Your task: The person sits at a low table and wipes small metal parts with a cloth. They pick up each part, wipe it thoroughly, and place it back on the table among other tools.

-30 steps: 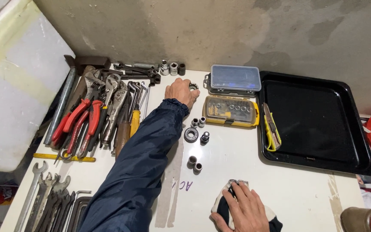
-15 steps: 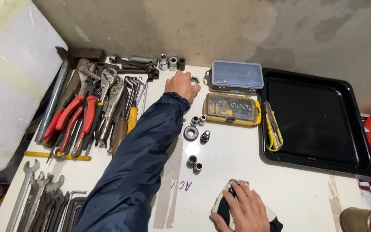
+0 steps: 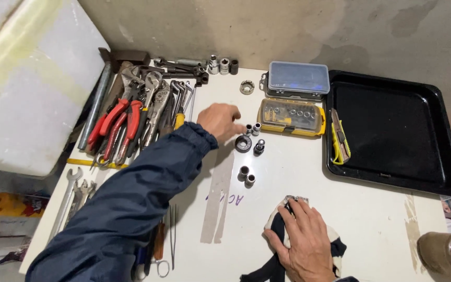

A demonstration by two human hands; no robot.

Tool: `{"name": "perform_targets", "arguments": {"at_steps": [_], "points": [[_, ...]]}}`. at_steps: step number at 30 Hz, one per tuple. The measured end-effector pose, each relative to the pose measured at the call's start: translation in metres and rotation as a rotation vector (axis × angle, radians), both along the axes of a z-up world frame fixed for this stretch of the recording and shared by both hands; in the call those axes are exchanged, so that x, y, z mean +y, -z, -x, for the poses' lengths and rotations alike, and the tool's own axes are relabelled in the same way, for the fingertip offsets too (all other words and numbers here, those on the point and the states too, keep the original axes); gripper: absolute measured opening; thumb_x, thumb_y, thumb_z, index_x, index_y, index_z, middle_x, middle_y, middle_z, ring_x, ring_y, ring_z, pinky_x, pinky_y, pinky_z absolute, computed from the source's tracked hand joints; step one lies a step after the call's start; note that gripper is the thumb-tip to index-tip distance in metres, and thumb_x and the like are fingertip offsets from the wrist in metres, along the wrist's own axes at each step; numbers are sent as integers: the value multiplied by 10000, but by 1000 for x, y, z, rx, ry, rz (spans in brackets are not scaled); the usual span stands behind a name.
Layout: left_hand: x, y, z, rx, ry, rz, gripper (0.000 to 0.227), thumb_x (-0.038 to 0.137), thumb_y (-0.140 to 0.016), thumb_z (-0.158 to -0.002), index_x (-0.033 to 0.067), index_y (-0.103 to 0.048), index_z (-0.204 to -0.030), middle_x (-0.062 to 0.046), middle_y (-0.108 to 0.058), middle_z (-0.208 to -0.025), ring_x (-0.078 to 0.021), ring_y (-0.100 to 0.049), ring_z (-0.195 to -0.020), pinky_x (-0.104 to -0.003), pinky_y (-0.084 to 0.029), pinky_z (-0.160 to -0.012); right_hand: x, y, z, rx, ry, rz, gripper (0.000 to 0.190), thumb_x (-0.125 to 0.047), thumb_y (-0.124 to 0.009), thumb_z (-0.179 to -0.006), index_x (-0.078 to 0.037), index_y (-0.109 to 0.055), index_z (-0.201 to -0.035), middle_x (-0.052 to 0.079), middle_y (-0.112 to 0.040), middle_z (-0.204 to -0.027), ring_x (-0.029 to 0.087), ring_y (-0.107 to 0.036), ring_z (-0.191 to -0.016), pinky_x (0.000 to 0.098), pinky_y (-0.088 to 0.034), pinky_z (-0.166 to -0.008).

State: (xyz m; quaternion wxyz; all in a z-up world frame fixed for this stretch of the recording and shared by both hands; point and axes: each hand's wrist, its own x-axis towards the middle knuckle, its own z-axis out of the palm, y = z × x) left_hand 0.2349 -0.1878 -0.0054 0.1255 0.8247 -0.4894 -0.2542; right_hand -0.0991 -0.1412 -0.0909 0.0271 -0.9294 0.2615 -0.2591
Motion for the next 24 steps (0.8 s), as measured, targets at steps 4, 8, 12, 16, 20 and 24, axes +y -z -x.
{"name": "perform_targets", "arguments": {"at_steps": [4,8,12,16,20,24], "points": [[13,13,15,-9,43,-44,599,495,-683,-917,73,-600,-1334,-174,-666,-1259,-313,-673,-1077,-450,-583,-904,1,-6,0,22,2,-4,599,-524,-720,-830,-106,-652,-1253,118,-630,-1362,325,-555,-1316,513,-444,-1096],[17,23,30,-43,57,-64,644,567,-707,-861,69,-610,-1259,-144,-692,-1134,-335,-678,-968,-457,-579,-778,3,-6,1,7,11,-15,579,-522,-716,-836,-111,-663,-1240,116,-643,-1336,323,-569,-1291,518,-454,-1080],[14,61,31,-159,50,5,542,546,-718,-874,80,-608,-1129,-120,-621,-1055,-361,-649,-854,-477,-548,-678,2,-3,2,9,9,-66,585,-523,-698,-850,-112,-655,-1264,115,-629,-1363,327,-545,-1318,532,-424,-1104],[14,73,32,-168,21,68,425,441,-710,-872,60,-628,-1041,-149,-603,-997,-406,-635,-822,-505,-526,-638,2,-6,2,5,1,-54,581,-520,-694,-856,-95,-657,-1251,123,-637,-1344,327,-552,-1307,527,-432,-1095],[23,66,32,-31,-106,81,494,462,-690,-842,109,-639,-1184,-131,-660,-1111,-380,-646,-950,-495,-525,-745,2,-6,5,9,-10,-62,642,-549,-691,-850,-92,-635,-1297,122,-627,-1367,328,-536,-1329,518,-419,-1102],[50,45,38,229,-304,225,673,518,-741,-749,96,-662,-1267,-111,-717,-1208,-296,-667,-1059,-396,-512,-940,1,-9,9,48,-54,-138,755,-611,-663,-853,-69,-566,-1369,138,-581,-1417,357,-474,-1376,535,-365,-1127]]}}
